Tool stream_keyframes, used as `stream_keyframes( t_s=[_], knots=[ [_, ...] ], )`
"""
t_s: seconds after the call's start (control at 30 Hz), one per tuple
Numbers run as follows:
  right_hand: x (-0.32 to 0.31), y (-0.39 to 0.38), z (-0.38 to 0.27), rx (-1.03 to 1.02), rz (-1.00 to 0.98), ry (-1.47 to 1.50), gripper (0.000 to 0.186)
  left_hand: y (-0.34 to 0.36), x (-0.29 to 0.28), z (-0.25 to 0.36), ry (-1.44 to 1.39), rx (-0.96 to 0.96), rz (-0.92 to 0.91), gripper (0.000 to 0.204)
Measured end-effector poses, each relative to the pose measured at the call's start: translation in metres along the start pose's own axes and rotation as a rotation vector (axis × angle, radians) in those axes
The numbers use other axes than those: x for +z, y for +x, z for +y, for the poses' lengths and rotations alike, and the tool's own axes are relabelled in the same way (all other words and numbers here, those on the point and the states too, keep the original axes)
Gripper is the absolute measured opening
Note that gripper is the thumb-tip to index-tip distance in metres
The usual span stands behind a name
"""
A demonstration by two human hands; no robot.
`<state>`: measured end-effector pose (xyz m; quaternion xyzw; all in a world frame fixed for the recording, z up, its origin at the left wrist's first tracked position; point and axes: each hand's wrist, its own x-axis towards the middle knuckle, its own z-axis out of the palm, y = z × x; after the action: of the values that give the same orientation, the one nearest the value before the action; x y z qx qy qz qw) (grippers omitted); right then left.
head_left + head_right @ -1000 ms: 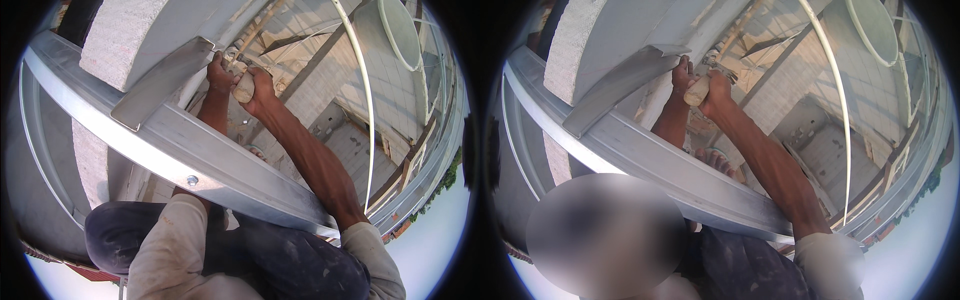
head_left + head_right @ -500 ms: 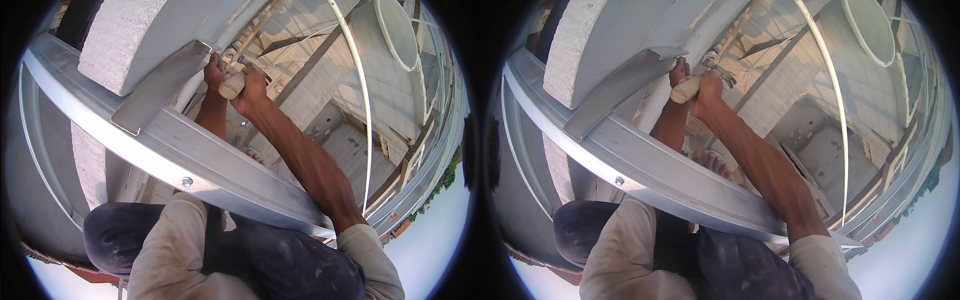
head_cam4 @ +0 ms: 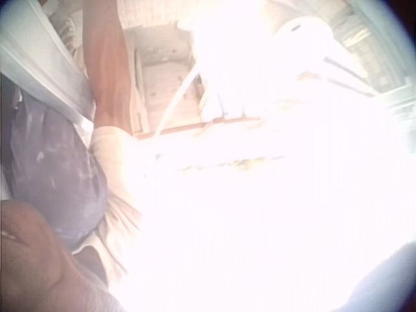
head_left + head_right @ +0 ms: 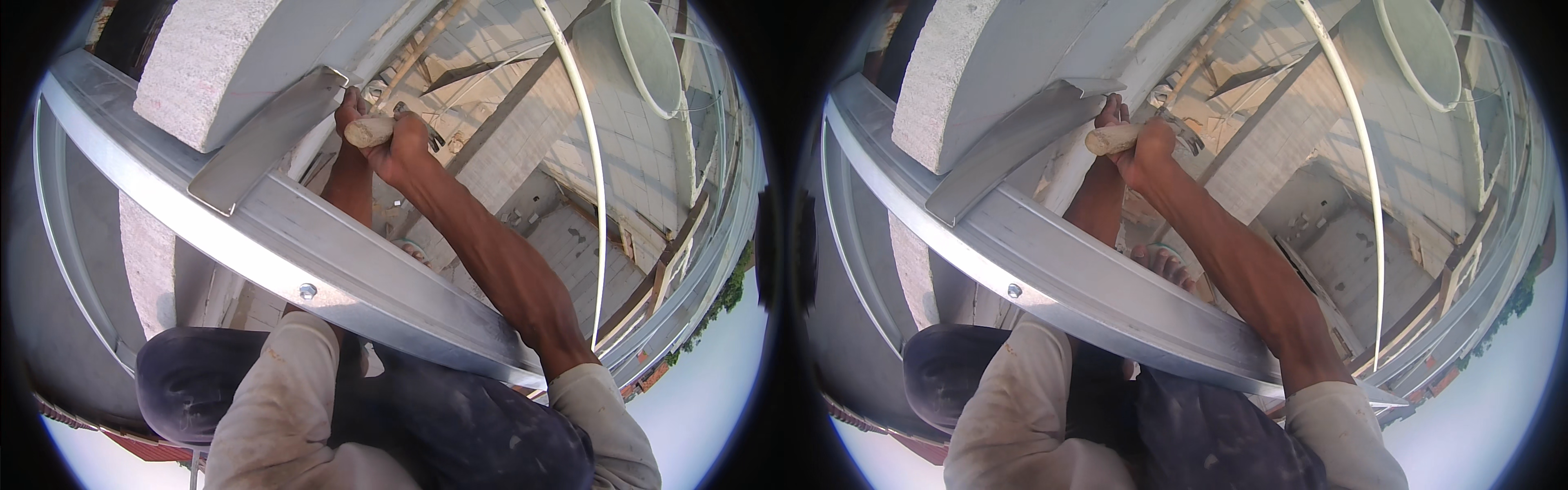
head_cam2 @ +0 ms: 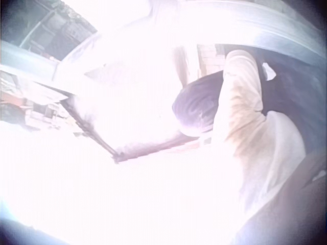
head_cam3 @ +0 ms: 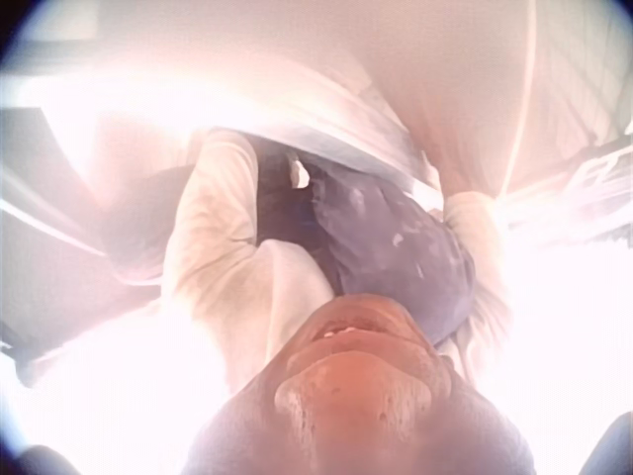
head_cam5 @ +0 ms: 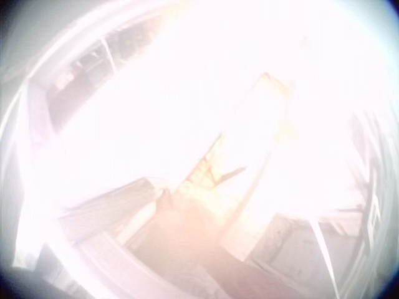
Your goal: The person positions a metal frame against a concrete wall and secures it using a hammer and nails. The person repeatedly hammers nails into the frame to attach it to the wall.
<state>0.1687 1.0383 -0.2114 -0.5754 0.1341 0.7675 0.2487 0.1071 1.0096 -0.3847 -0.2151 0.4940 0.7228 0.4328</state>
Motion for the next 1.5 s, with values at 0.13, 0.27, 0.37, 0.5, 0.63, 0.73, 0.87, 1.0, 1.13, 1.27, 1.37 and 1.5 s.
stream_keyframes(
  t_s=[0.13,0.27,0.37,0.5,0.63,0.73,0.87,1.0,1.13,1.27,1.37,1.5],
  knots=[
    [-0.027,0.017,-0.034,0.339,-0.334,-0.216,0.025,0.001,0.007,-0.011,-0.108,-0.021,-0.021,0.039],
    [-0.036,0.017,-0.048,0.260,-0.253,-0.266,0.021,-0.036,0.023,0.011,0.046,-0.117,0.099,0.051],
    [-0.036,0.012,-0.046,0.268,-0.221,-0.268,0.021,-0.012,0.003,0.009,-0.036,-0.206,0.116,0.055],
    [-0.061,0.015,-0.053,0.262,-0.294,-0.147,0.019,-0.010,0.002,0.005,-0.064,-0.240,0.066,0.052],
    [-0.037,0.008,-0.022,-0.037,-0.010,-0.101,0.023,-0.016,0.004,0.003,-0.075,-0.225,0.072,0.053],
    [-0.013,0.002,-0.004,0.012,-0.085,-0.070,0.025,-0.009,-0.003,-0.002,-0.018,-0.077,0.064,0.048],
    [-0.012,0.021,-0.001,0.200,-0.312,-0.103,0.022,-0.013,-0.004,-0.003,0.014,-0.002,0.031,0.046],
    [-0.026,0.009,-0.016,0.180,-0.226,-0.182,0.021,-0.024,0.003,0.013,0.058,-0.034,0.024,0.045],
    [-0.030,-0.003,-0.006,-0.028,0.035,-0.124,0.021,-0.038,0.007,0.030,0.119,-0.049,0.006,0.045],
    [-0.001,-0.011,0.010,0.059,-0.019,-0.067,0.020,-0.052,0.000,0.049,0.208,-0.045,0.008,0.044],
    [-0.002,-0.001,0.001,0.239,-0.195,-0.099,0.019,-0.067,0.002,0.061,0.270,-0.052,-0.006,0.044],
    [-0.027,0.016,-0.018,0.175,-0.182,-0.179,0.019,-0.092,0.014,0.074,0.351,-0.068,0.129,0.044]
  ],
)
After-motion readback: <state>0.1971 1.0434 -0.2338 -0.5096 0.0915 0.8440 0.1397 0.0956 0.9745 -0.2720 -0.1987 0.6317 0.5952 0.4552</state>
